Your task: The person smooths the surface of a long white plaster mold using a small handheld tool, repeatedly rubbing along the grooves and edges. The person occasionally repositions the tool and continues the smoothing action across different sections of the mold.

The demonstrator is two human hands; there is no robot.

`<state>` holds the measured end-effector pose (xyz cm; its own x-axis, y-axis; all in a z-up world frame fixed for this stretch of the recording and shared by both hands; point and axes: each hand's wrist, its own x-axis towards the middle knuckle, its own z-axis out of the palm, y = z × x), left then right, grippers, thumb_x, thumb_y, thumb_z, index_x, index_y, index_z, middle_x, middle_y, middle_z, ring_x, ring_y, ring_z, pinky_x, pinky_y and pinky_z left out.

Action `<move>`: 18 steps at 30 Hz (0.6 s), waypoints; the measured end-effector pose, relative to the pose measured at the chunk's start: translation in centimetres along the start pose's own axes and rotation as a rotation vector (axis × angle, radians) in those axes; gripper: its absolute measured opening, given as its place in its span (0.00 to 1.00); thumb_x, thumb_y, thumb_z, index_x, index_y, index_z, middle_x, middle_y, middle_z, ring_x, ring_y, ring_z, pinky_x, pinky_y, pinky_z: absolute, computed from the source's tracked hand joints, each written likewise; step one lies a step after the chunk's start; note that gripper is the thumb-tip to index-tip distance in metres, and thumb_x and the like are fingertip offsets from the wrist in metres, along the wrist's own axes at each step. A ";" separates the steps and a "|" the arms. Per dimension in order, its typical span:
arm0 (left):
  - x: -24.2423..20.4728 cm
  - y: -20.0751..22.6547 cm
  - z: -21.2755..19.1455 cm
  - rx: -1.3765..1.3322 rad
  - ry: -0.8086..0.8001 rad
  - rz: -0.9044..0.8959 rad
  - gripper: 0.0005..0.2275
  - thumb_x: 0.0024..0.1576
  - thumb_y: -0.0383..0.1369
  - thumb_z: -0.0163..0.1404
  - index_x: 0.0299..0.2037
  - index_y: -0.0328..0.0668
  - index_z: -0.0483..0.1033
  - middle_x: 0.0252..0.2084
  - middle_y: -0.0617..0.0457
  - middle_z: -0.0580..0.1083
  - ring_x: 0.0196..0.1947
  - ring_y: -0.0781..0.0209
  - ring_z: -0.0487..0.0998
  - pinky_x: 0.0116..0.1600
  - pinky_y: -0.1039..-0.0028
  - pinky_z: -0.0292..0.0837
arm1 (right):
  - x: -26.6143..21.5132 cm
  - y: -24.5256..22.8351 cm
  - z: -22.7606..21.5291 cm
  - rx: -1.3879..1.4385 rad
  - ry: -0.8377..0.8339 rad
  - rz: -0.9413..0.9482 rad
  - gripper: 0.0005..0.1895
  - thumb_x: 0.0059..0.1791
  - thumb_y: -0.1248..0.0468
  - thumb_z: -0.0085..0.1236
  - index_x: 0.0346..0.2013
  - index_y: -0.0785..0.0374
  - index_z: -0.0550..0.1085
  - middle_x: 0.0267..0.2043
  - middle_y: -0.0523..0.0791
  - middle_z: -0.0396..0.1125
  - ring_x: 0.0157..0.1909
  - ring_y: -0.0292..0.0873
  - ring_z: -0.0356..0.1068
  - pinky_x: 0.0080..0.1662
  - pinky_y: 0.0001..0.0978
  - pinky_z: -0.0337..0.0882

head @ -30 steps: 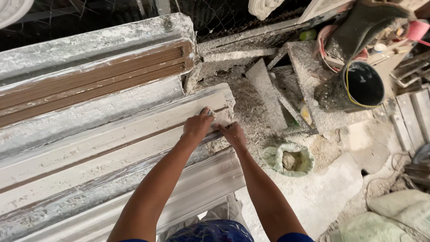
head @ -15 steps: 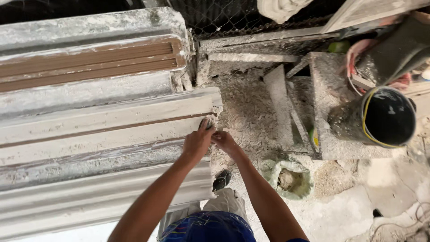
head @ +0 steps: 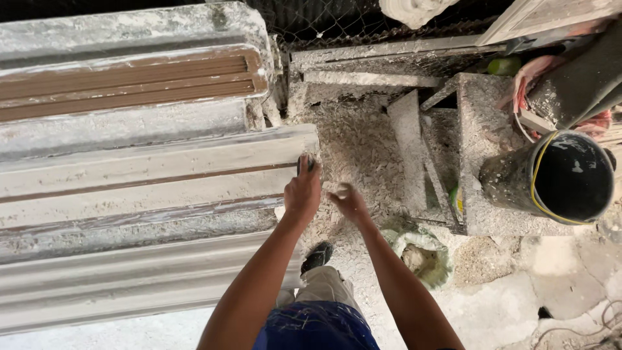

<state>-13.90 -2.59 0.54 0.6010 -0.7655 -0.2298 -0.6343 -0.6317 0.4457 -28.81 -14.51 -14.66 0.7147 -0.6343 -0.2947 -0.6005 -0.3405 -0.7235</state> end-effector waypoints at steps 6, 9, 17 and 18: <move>1.8 0.5 -0.5 -0.097 0.141 -0.012 0.14 0.62 0.23 0.46 0.58 0.35 0.71 0.70 0.31 0.60 0.20 0.62 0.78 0.19 0.76 0.78 | 0.7 -2.3 -3.9 -0.267 -0.117 0.377 0.27 0.58 0.44 0.45 0.49 0.61 0.81 0.42 0.53 0.81 0.27 0.45 0.69 0.29 0.36 0.68; 2.3 0.8 -0.3 0.018 0.070 -0.030 0.15 0.58 0.23 0.49 0.55 0.36 0.73 0.68 0.34 0.64 0.23 0.64 0.75 0.22 0.77 0.78 | 0.2 -4.5 -4.6 -0.290 -0.172 0.374 0.29 0.59 0.44 0.46 0.47 0.66 0.81 0.47 0.54 0.78 0.27 0.43 0.69 0.29 0.32 0.68; 5.5 0.4 -1.1 0.011 0.051 -0.109 0.08 0.64 0.29 0.47 0.50 0.38 0.75 0.64 0.38 0.68 0.29 0.56 0.80 0.28 0.69 0.81 | 1.8 -6.6 -1.7 0.368 -0.112 0.123 0.18 0.57 0.57 0.46 0.57 0.63 0.73 0.51 0.52 0.77 0.53 0.46 0.79 0.57 0.36 0.78; 5.1 0.3 -1.0 -0.025 0.003 -0.151 0.07 0.69 0.30 0.45 0.49 0.39 0.76 0.63 0.41 0.70 0.30 0.59 0.80 0.30 0.70 0.81 | 1.6 -6.8 -1.2 0.394 -0.151 0.151 0.19 0.56 0.58 0.46 0.59 0.62 0.72 0.53 0.51 0.75 0.54 0.46 0.77 0.57 0.36 0.78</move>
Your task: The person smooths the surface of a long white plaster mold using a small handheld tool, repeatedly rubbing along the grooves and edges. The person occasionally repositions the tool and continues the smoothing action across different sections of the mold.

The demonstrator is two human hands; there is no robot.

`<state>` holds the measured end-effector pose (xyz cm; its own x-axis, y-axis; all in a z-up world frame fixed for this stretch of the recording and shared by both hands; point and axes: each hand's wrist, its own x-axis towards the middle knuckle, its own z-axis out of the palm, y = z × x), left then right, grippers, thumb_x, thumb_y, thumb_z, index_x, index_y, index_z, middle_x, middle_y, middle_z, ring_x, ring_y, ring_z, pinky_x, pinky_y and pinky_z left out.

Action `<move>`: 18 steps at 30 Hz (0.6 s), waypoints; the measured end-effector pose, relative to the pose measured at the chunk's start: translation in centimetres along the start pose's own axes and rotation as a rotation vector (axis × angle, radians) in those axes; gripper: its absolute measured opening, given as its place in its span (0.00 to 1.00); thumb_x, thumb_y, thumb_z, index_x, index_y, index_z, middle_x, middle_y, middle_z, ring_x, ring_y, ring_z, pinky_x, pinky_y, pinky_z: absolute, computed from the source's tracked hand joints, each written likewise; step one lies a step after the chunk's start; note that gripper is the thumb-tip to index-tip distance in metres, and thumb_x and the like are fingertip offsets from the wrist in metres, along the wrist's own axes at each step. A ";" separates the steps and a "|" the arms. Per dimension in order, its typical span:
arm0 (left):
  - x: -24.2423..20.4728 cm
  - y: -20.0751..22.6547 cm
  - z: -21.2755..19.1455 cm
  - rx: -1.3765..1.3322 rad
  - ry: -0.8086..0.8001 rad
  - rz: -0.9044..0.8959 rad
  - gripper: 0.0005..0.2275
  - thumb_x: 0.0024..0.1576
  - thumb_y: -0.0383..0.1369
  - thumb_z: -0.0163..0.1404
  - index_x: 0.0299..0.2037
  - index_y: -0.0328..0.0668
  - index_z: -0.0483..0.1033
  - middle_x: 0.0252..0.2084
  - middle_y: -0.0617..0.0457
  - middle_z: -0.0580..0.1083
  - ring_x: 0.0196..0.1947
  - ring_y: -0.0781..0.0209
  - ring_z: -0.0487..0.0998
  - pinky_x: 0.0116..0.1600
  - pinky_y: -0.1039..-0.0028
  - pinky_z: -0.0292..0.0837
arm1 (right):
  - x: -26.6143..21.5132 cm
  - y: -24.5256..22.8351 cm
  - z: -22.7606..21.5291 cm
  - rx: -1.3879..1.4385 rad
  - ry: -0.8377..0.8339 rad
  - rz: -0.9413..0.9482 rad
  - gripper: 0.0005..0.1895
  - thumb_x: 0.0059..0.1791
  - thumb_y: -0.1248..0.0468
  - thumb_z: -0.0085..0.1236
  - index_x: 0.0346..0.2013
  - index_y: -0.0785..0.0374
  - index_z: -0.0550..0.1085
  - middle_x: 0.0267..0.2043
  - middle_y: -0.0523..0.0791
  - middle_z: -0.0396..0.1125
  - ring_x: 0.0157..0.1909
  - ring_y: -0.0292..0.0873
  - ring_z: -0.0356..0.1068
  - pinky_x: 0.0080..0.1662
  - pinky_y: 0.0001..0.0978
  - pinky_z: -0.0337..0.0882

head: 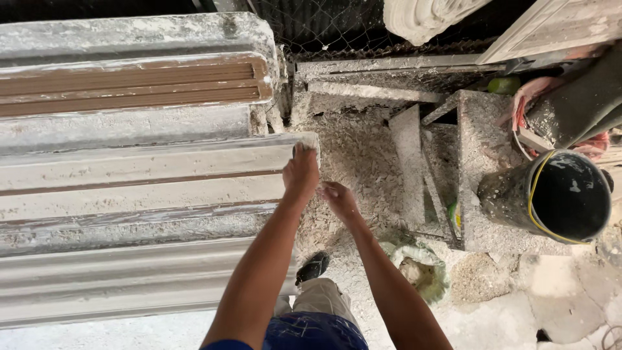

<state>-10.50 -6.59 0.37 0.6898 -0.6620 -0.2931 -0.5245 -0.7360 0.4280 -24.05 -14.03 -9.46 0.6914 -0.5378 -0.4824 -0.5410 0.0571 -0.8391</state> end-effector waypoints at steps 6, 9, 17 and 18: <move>0.1 0.9 -0.1 0.183 0.012 0.076 0.17 0.53 0.32 0.54 0.52 0.38 0.71 0.67 0.31 0.61 0.34 0.45 0.83 0.31 0.59 0.83 | -0.3 -1.0 2.9 0.013 -0.122 -0.037 0.19 0.53 0.61 0.55 0.57 0.66 0.74 0.55 0.53 0.74 0.57 0.48 0.72 0.53 0.35 0.73; 2.0 1.2 -0.1 0.045 -0.039 -0.032 0.13 0.64 0.32 0.47 0.54 0.31 0.70 0.63 0.38 0.66 0.32 0.53 0.84 0.29 0.69 0.84 | -0.5 -1.2 3.7 -0.046 -0.067 -0.027 0.17 0.54 0.60 0.55 0.51 0.69 0.75 0.49 0.53 0.77 0.52 0.48 0.77 0.48 0.34 0.75; 0.0 0.7 1.4 0.049 -0.002 0.123 0.14 0.64 0.27 0.45 0.58 0.29 0.68 0.66 0.34 0.64 0.25 0.64 0.80 0.20 0.77 0.80 | -3.7 -1.1 1.0 -0.076 -0.083 0.020 0.20 0.55 0.56 0.48 0.52 0.68 0.76 0.51 0.55 0.74 0.52 0.50 0.76 0.51 0.38 0.79; -0.3 0.7 1.6 0.075 -0.019 0.118 0.15 0.61 0.28 0.47 0.57 0.29 0.69 0.67 0.34 0.63 0.24 0.64 0.79 0.21 0.78 0.79 | -4.0 -0.8 0.5 -0.080 -0.079 0.055 0.20 0.56 0.55 0.46 0.56 0.66 0.73 0.53 0.56 0.73 0.54 0.51 0.75 0.52 0.39 0.78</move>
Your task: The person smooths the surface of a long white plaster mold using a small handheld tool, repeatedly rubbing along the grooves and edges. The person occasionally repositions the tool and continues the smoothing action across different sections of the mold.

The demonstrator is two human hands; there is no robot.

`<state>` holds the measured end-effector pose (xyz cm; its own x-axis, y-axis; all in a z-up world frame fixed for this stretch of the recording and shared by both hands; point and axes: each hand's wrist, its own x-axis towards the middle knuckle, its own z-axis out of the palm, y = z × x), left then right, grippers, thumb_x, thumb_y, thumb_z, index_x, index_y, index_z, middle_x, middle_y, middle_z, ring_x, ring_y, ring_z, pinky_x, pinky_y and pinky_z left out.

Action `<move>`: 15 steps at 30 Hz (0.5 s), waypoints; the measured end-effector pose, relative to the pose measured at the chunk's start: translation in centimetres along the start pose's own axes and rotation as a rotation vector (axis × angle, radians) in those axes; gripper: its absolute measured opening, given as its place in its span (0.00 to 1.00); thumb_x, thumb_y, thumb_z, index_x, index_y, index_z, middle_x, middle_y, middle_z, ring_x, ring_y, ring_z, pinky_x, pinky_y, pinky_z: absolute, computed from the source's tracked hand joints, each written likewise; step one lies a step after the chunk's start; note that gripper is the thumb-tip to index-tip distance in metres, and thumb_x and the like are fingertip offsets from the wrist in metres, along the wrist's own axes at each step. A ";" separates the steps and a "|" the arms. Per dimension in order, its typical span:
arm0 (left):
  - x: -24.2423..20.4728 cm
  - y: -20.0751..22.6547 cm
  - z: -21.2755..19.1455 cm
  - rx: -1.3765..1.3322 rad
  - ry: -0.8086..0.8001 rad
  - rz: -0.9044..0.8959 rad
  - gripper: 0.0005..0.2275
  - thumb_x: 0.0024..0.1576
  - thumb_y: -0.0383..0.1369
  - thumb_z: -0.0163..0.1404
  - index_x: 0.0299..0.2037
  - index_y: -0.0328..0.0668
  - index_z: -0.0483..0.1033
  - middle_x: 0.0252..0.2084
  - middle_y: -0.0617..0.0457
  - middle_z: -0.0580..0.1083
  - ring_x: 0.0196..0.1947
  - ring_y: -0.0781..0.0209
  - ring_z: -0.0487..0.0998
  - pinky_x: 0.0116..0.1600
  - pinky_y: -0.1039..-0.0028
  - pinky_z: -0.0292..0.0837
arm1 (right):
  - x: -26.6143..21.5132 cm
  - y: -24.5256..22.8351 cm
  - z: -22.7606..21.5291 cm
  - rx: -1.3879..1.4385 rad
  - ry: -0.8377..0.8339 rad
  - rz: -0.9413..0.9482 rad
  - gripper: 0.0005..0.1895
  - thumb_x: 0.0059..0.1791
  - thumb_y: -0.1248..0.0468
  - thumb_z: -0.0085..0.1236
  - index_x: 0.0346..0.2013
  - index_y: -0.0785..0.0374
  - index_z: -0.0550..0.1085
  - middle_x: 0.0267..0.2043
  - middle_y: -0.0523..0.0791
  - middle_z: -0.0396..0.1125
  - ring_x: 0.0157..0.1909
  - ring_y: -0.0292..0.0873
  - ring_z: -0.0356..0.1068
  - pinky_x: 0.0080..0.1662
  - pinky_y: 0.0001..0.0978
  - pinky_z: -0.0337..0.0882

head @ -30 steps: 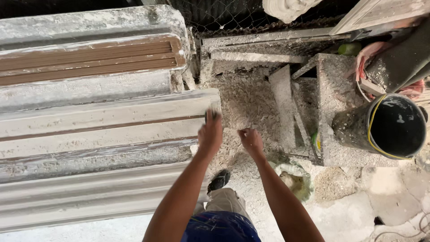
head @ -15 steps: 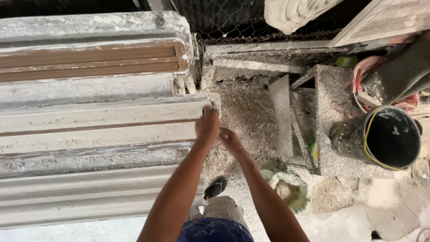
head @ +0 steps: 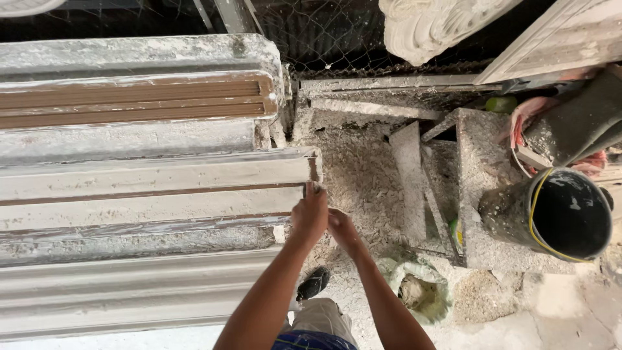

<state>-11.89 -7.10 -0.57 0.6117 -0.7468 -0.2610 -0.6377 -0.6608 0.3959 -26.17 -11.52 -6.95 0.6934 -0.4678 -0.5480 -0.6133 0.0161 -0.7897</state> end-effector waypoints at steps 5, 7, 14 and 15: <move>1.9 0.8 -0.6 0.001 -0.003 -0.066 0.09 0.64 0.28 0.45 0.51 0.34 0.73 0.73 0.40 0.60 0.25 0.66 0.78 0.22 0.78 0.77 | -0.3 3.8 -1.9 -0.024 0.030 0.130 0.24 0.57 0.53 0.42 0.63 0.63 0.68 0.59 0.55 0.71 0.56 0.51 0.75 0.53 0.44 0.79; 3.2 1.0 -1.5 0.015 -0.012 -0.055 0.09 0.66 0.30 0.45 0.51 0.36 0.74 0.71 0.42 0.63 0.31 0.61 0.80 0.30 0.73 0.79 | -0.5 5.6 -2.6 0.057 0.061 0.124 0.26 0.57 0.52 0.42 0.65 0.63 0.65 0.60 0.54 0.70 0.58 0.50 0.74 0.54 0.45 0.79; 2.2 1.4 -3.4 -0.122 0.030 -0.072 0.09 0.63 0.26 0.45 0.50 0.33 0.73 0.70 0.34 0.60 0.42 0.44 0.83 0.41 0.58 0.83 | -4.7 10.9 -5.1 0.252 0.206 0.273 0.26 0.57 0.52 0.43 0.65 0.62 0.67 0.60 0.52 0.71 0.56 0.51 0.74 0.54 0.44 0.78; 2.2 1.5 -3.1 -0.105 0.095 -0.059 0.08 0.62 0.26 0.46 0.48 0.32 0.74 0.70 0.34 0.61 0.44 0.40 0.82 0.44 0.55 0.82 | -5.1 11.5 -5.1 0.230 0.190 0.267 0.26 0.57 0.52 0.42 0.65 0.63 0.67 0.60 0.52 0.71 0.56 0.51 0.74 0.54 0.45 0.77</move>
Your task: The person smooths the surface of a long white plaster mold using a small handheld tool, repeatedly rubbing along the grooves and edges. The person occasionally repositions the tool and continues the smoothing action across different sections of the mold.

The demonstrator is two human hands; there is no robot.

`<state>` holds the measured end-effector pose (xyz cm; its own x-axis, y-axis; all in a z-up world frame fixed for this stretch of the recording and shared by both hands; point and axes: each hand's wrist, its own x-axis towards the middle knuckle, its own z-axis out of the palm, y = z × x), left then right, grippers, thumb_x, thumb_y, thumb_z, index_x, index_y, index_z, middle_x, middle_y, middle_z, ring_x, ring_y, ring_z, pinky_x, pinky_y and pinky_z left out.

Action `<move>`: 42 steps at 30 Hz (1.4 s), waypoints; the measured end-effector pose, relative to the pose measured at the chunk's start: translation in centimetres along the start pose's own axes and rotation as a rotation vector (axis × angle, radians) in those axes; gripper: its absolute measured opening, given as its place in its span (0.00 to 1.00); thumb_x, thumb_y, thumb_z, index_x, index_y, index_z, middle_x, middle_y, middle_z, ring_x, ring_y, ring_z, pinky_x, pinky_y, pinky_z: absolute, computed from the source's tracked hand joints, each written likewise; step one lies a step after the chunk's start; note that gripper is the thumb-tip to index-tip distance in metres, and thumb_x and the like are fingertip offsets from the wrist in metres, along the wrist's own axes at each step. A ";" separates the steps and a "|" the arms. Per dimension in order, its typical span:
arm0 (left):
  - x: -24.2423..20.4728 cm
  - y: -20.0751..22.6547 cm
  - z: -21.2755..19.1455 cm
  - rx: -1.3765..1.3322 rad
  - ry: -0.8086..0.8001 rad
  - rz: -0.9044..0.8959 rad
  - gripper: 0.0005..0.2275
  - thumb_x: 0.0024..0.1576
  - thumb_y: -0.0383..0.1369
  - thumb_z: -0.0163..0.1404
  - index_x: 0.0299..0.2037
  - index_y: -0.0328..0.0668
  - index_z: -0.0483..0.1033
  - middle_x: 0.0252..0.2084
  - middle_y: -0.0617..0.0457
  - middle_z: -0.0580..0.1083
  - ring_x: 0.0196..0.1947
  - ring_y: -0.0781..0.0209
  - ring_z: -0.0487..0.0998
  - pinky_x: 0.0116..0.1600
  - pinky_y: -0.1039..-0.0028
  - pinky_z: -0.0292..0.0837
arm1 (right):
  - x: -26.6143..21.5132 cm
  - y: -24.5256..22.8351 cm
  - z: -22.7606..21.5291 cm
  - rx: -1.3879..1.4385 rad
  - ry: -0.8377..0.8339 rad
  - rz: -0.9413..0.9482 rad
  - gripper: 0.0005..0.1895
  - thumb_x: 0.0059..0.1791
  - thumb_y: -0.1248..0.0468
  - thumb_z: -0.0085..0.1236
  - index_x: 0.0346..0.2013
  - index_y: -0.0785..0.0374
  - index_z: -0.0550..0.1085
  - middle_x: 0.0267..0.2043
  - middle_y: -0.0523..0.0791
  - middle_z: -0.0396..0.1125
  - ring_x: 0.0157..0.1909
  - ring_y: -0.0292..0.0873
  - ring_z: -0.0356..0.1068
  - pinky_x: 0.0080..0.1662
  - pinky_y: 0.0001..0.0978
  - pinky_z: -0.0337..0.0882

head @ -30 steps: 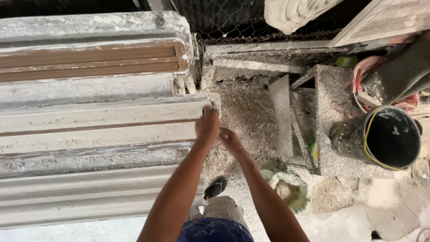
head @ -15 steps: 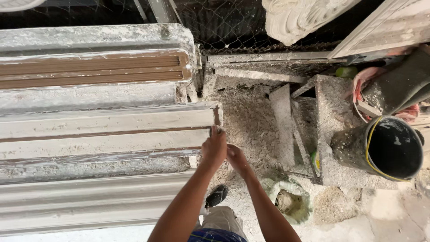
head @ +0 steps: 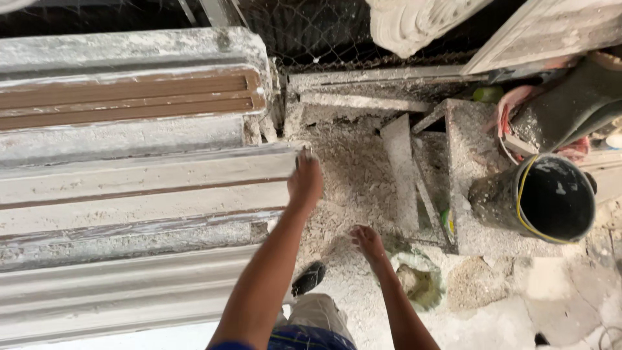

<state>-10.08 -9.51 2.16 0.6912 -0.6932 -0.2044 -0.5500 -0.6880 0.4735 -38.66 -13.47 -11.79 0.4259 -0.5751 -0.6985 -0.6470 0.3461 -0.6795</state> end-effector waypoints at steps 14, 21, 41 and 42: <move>5.1 1.6 1.7 0.054 -0.279 -0.157 0.12 0.65 0.31 0.46 0.53 0.38 0.79 0.56 0.38 0.75 0.51 0.46 0.81 0.48 0.57 0.81 | -1.3 -2.9 2.1 -0.044 -0.040 -0.106 0.26 0.57 0.52 0.42 0.66 0.63 0.65 0.62 0.55 0.69 0.59 0.53 0.74 0.57 0.43 0.78; 2.1 -5.1 -2.0 -0.052 -0.131 0.075 0.15 0.61 0.25 0.45 0.56 0.52 0.75 0.62 0.50 0.69 0.41 0.57 0.80 0.37 0.68 0.83 | -0.8 -3.0 2.7 0.023 -0.044 -0.209 0.25 0.57 0.54 0.43 0.64 0.65 0.67 0.59 0.54 0.72 0.57 0.51 0.74 0.53 0.39 0.76; 7.4 -12.9 -4.3 0.193 -0.194 0.641 0.15 0.57 0.22 0.47 0.49 0.52 0.81 0.64 0.49 0.71 0.33 0.52 0.81 0.31 0.64 0.77 | 9.0 -13.3 13.7 -0.035 0.211 -0.183 0.18 0.54 0.52 0.56 0.35 0.66 0.75 0.24 0.43 0.70 0.23 0.35 0.70 0.28 0.29 0.71; 7.6 -12.8 -4.6 0.187 -0.193 0.666 0.14 0.59 0.22 0.47 0.48 0.52 0.82 0.64 0.48 0.71 0.29 0.53 0.80 0.26 0.65 0.75 | 8.5 -13.9 13.9 0.001 0.193 -0.148 0.18 0.54 0.52 0.56 0.36 0.66 0.75 0.25 0.43 0.70 0.24 0.35 0.69 0.29 0.30 0.71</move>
<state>4.39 -5.03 -1.47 0.0953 -0.9923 -0.0796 -0.9092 -0.1193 0.3988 -17.28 -12.88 -11.40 0.3872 -0.7508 -0.5351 -0.5857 0.2479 -0.7717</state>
